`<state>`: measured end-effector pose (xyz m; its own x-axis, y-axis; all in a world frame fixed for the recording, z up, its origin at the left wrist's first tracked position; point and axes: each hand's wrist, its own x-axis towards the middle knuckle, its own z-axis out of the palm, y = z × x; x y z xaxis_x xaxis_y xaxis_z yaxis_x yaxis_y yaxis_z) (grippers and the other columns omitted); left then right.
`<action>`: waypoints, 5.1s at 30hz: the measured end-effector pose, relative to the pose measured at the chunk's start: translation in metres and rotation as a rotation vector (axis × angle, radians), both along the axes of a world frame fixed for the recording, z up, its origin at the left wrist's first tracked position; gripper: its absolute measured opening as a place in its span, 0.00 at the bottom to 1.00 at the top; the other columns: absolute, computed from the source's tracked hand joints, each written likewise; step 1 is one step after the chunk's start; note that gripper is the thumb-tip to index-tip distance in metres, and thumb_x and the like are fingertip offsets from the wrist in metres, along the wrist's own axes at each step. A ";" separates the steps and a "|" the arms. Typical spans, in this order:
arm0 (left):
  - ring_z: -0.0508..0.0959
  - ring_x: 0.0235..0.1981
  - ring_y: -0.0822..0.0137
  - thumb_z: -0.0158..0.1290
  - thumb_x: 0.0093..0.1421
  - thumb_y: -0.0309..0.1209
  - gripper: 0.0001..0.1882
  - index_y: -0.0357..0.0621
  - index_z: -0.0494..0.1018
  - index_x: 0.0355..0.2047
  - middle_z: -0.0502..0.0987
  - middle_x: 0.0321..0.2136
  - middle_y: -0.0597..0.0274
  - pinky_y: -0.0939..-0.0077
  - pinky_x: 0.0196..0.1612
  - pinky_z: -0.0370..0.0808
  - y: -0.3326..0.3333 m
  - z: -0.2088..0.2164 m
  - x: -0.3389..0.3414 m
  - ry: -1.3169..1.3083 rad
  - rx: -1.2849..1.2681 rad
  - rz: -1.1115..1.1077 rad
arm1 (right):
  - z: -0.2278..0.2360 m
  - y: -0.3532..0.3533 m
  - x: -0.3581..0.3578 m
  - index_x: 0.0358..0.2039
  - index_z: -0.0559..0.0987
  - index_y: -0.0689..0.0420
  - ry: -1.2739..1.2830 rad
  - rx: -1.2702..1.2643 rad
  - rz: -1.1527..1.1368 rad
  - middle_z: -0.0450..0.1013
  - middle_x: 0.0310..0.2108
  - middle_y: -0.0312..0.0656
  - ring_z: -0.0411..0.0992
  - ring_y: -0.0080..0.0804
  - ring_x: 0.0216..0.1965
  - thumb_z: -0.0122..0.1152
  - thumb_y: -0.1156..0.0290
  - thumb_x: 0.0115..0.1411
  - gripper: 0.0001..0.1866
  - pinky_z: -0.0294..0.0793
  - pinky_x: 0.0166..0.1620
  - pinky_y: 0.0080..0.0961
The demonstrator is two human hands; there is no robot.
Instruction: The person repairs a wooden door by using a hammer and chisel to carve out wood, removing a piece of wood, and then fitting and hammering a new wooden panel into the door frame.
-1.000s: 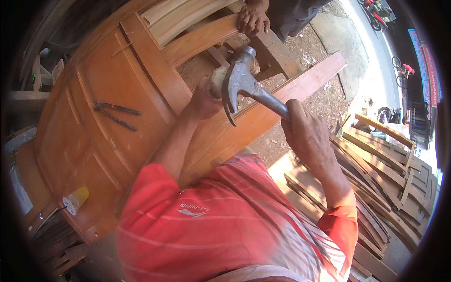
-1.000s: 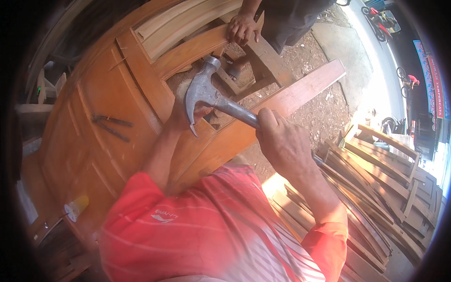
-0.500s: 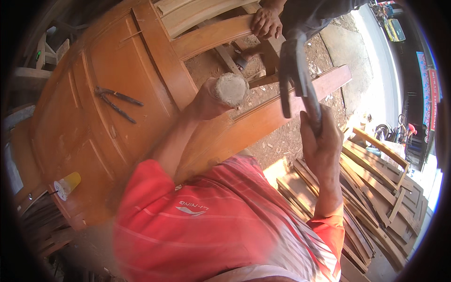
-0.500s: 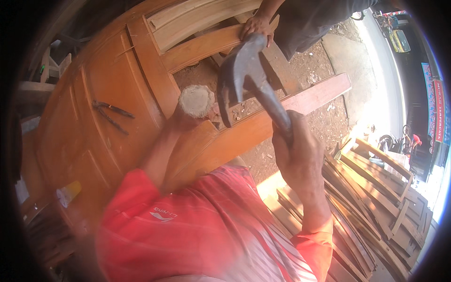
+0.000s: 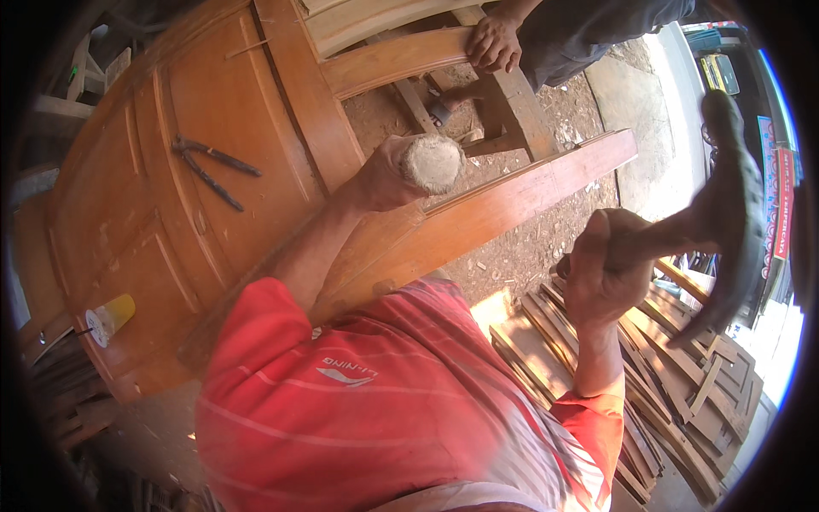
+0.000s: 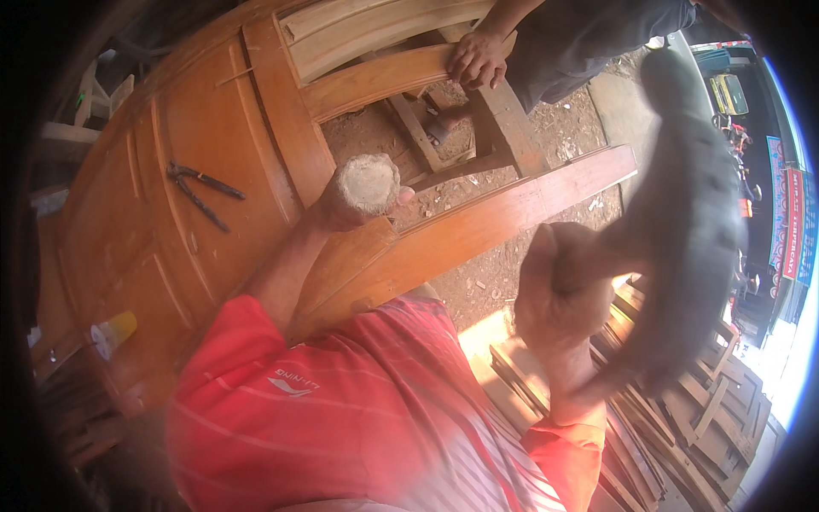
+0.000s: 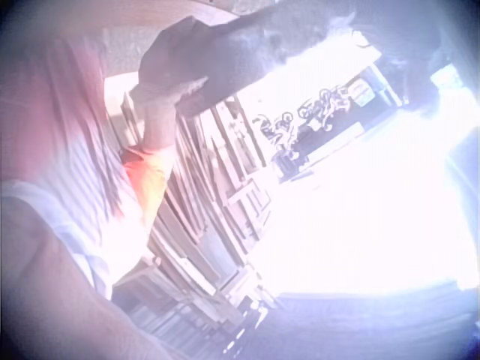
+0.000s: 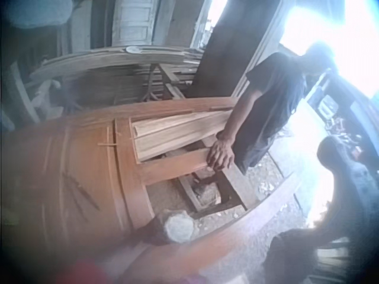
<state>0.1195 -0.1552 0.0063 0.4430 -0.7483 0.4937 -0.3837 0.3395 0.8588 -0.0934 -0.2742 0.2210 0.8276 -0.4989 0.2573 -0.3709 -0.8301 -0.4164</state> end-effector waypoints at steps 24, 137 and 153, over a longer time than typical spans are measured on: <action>0.59 0.14 0.78 0.57 0.65 0.31 0.11 0.47 0.65 0.29 0.62 0.15 0.70 0.80 0.18 0.56 0.013 0.029 0.032 0.736 -0.344 -0.046 | -0.008 -0.005 -0.010 0.59 0.66 0.72 -0.516 0.695 -0.062 0.70 0.25 0.40 0.68 0.22 0.20 0.61 0.51 0.68 0.35 0.69 0.25 0.17; 0.70 0.22 0.77 0.61 0.63 0.31 0.08 0.44 0.72 0.32 0.70 0.20 0.71 0.77 0.24 0.66 0.010 0.027 0.025 0.345 0.083 0.082 | -0.050 0.025 -0.021 0.37 0.73 0.62 -0.063 0.519 -0.108 0.69 0.19 0.40 0.67 0.24 0.20 0.63 0.71 0.67 0.09 0.66 0.25 0.28; 0.73 0.27 0.80 0.64 0.63 0.34 0.10 0.43 0.78 0.31 0.76 0.23 0.74 0.75 0.32 0.73 -0.012 0.046 0.004 0.270 0.293 0.057 | -0.067 -0.006 -0.043 0.36 0.73 0.60 -0.323 0.782 -0.325 0.65 0.19 0.27 0.60 0.12 0.18 0.62 0.61 0.69 0.14 0.56 0.21 0.14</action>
<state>0.1232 -0.1675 0.0519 0.5725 -0.8106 0.1231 -0.1418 0.0500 0.9886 -0.1360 -0.2802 0.1537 0.5620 -0.8252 -0.0573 -0.3045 -0.1420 -0.9419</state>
